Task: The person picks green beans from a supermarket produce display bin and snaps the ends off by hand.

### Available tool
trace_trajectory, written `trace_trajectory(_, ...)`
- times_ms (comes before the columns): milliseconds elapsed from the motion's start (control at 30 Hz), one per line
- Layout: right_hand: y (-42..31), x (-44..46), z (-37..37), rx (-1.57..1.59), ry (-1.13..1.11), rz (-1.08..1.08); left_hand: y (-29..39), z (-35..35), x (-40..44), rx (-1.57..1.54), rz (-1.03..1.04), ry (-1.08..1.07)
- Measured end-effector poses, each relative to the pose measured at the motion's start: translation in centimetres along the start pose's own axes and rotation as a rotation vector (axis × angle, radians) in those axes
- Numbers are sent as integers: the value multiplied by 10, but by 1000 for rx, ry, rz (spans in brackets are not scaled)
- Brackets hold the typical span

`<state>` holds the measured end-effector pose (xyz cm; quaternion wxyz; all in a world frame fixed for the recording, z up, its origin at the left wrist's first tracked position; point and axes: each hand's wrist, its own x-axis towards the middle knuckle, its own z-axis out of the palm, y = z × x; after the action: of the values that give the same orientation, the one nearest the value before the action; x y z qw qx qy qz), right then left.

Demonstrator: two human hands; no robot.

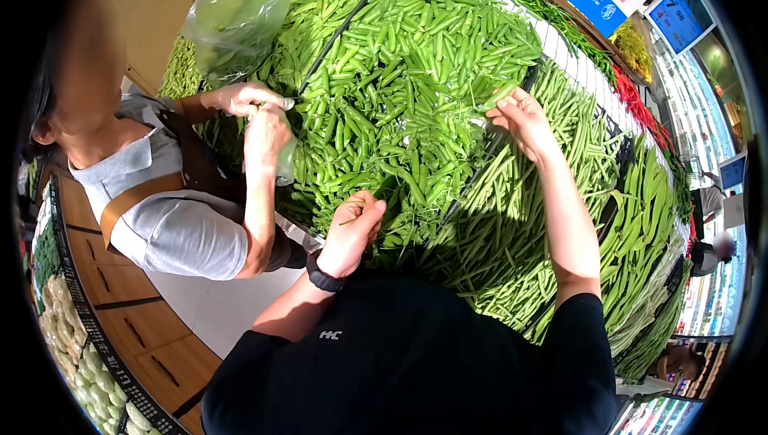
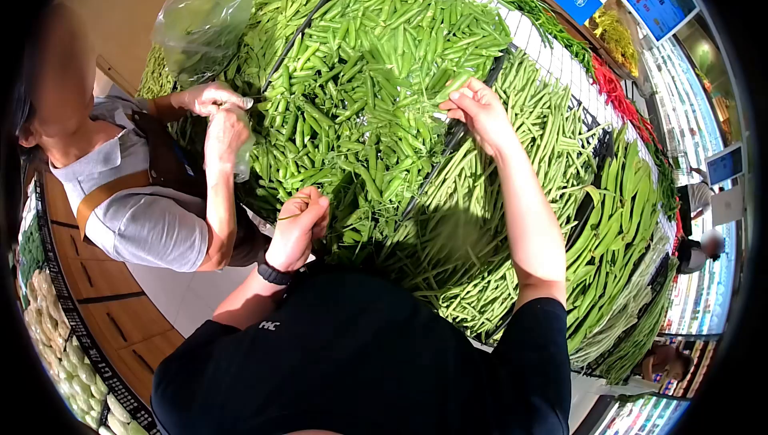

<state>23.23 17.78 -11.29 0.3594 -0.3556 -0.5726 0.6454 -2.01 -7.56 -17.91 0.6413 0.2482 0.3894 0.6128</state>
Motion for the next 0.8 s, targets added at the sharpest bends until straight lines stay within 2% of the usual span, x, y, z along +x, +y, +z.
trace_trajectory(33, -2, -9, 5, 137, -30, -1, 3, 3, 6, 106, 21, -41)
trace_trajectory(67, -3, -18, 13, 194, -47, -5, 5, 10, 14, 332, 171, -66)
trace_trajectory(100, -5, -27, 23, 253, -63, -8, 9, 17, 20, 437, 241, -64)
trace_trajectory(167, -6, -41, 37, 234, -153, -21, 12, 36, 39, 596, 546, -34)
trace_trajectory(233, -5, -62, 61, 241, -205, -65, 27, 58, 39, 783, 475, -24)
trace_trajectory(267, -3, -72, 69, 100, -217, -40, 33, 63, 39, 854, 373, -83)
trace_trajectory(300, -1, -81, 75, -43, -226, -16, 33, 65, 41, 971, 500, -120)
trace_trajectory(333, -4, -91, 83, -129, -312, -67, 32, 62, 42, 1034, 547, -177)
trace_trajectory(367, -13, -103, 91, -207, -292, 3, 31, 59, 42, 1096, 590, -237)
trace_trajectory(433, -16, -112, 89, -465, -411, 14, 31, 61, 36, 1147, 628, -249)
trace_trajectory(467, -21, -116, 90, -726, -425, -2, 30, 62, 31, 1196, 663, -255)
trace_trajectory(500, -20, -121, 98, -746, -431, -166, 26, 64, 27, 1198, 659, -262)
trace_trajectory(567, -25, -130, 113, -817, -454, 2, 20, 69, 19, 1121, 640, -268)
trace_trajectory(700, -16, -139, 117, -946, -407, -71, 27, 64, 7, 1225, 674, -246)
trace_trajectory(767, -20, -146, 121, -902, -420, -209, 34, 60, 2, 1291, 641, -281)
trace_trajectory(800, -18, -150, 121, -920, -442, -236, 35, 58, 1, 1281, 605, -401)
